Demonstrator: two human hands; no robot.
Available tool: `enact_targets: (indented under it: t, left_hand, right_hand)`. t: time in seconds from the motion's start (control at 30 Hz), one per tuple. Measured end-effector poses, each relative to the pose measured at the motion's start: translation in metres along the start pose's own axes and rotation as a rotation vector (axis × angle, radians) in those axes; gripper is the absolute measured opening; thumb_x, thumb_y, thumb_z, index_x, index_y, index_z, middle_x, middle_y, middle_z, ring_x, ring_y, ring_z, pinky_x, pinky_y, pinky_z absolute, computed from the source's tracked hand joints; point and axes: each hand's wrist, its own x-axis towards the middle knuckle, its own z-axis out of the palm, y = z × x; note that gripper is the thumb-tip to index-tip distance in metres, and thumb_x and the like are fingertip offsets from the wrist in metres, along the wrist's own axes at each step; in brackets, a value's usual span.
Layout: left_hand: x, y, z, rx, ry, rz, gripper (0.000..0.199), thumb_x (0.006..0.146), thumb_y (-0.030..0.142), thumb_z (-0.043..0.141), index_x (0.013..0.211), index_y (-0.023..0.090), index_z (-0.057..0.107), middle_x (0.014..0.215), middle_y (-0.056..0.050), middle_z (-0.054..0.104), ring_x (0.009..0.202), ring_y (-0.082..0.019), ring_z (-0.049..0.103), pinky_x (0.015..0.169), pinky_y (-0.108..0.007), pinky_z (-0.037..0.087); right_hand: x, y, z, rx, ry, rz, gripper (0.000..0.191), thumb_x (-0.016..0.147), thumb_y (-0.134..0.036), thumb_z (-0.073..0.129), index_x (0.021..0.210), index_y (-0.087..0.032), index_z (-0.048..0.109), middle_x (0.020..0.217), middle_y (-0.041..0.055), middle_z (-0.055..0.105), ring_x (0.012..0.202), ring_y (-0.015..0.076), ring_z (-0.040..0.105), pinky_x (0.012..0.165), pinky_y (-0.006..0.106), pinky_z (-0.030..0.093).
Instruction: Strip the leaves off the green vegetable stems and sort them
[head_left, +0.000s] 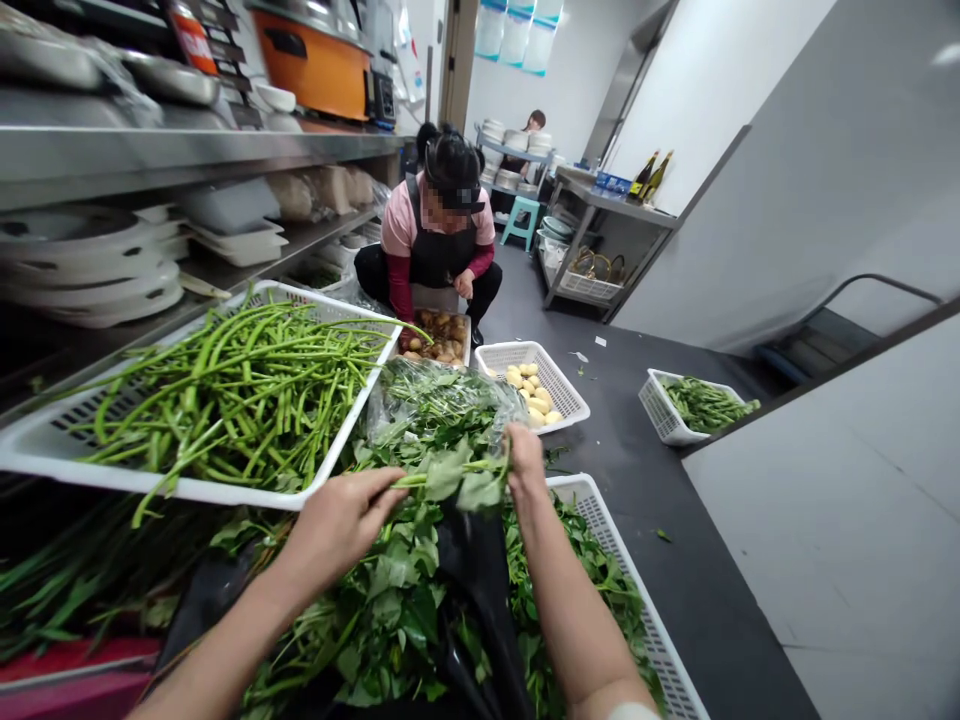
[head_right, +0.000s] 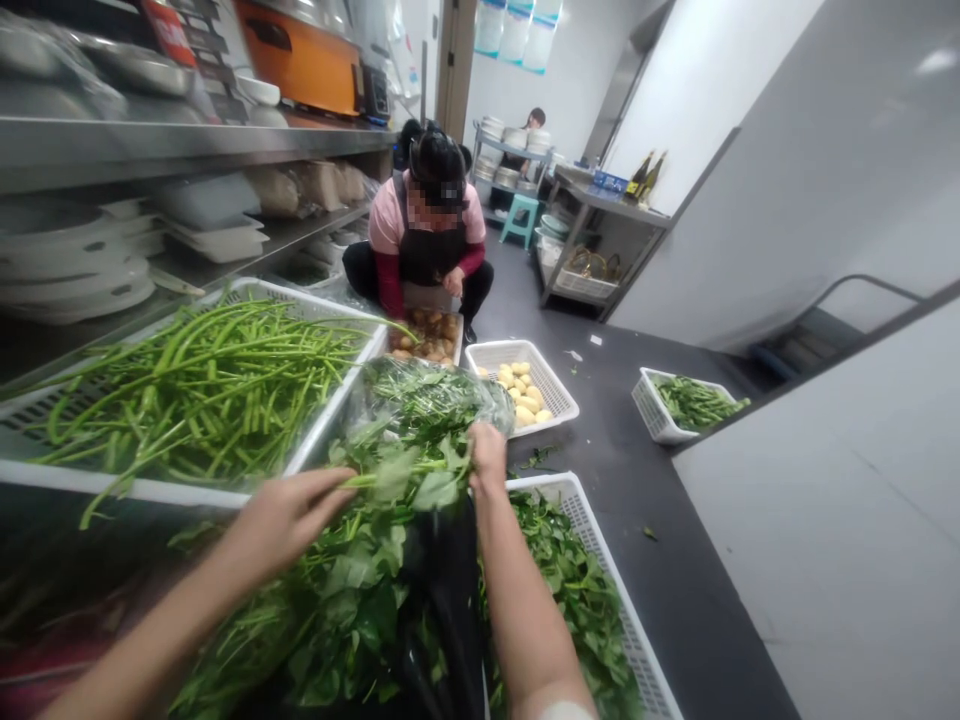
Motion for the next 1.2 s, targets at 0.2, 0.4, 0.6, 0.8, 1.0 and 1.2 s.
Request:
enact_targets:
  t: [0.2,0.4,0.6,0.8,1.0,1.2]
  left_hand:
    - [-0.009,-0.007,0.022,-0.132,0.040,-0.015,0.041,0.080,0.040,0.041,0.104,0.024,0.069,0.108,-0.004,0.069,0.099,-0.023,0.065,0.085,-0.031,0.052]
    - [-0.016,0.000,0.040,-0.136,0.162,0.081,0.032,0.081,0.034,0.048,0.106,0.029,0.068,0.105,-0.001,0.070,0.094,-0.022,0.067,0.082,-0.029,0.054]
    - [-0.020,0.005,0.044,-0.078,0.364,0.248,0.030,0.084,0.029,0.050,0.108,0.024,0.067,0.101,-0.002,0.071,0.083,-0.019,0.070,0.075,-0.026,0.056]
    - [-0.018,-0.001,0.043,-0.031,0.441,0.288,0.029,0.086,0.026,0.049,0.108,0.021,0.067,0.101,-0.003,0.071,0.084,-0.017,0.070,0.075,-0.024,0.056]
    - [-0.024,-0.007,0.048,-0.004,0.469,0.361,0.026,0.086,0.021,0.049,0.104,0.021,0.068,0.097,-0.003,0.073,0.084,-0.016,0.070,0.078,-0.025,0.055]
    - [-0.026,-0.012,0.054,-0.001,0.499,0.330,0.027,0.084,0.017,0.048,0.100,0.020,0.070,0.092,-0.004,0.074,0.078,-0.016,0.070,0.073,-0.023,0.056]
  right_hand:
    - [-0.032,0.036,-0.079,-0.176,0.027,0.008,0.024,0.058,-0.039,0.064,0.053,-0.019,0.051,0.054,0.0001,0.051,0.055,0.0156,0.046,0.053,0.028,0.040]
    - [-0.049,-0.023,-0.053,-0.458,0.201,-0.476,0.043,0.089,-0.040,0.038,0.122,-0.016,0.049,0.127,0.0153,0.049,0.098,0.0213,0.056,0.086,0.036,0.042]
    - [-0.063,-0.026,0.029,-0.655,-0.142,-0.499,0.033,0.092,-0.026,0.029,0.092,-0.015,0.060,0.073,0.0076,0.064,0.062,0.0163,0.057,0.059,0.025,0.039]
    - [-0.100,-0.022,0.036,-0.422,-0.184,-0.557,0.025,0.087,-0.023,0.039,0.067,-0.019,0.054,0.059,-0.0004,0.053,0.054,0.0109,0.049,0.055,0.021,0.035]
    - [-0.058,-0.044,0.018,0.009,-0.005,-0.221,0.032,0.089,-0.038,0.036,0.111,-0.018,0.048,0.091,0.0063,0.060,0.047,0.0101,0.046,0.044,0.024,0.036]
    - [-0.079,-0.016,0.063,-0.279,0.005,-0.321,0.048,0.092,-0.034,0.032,0.132,-0.007,0.035,0.066,0.0053,0.059,0.054,0.0189,0.055,0.053,0.028,0.039]
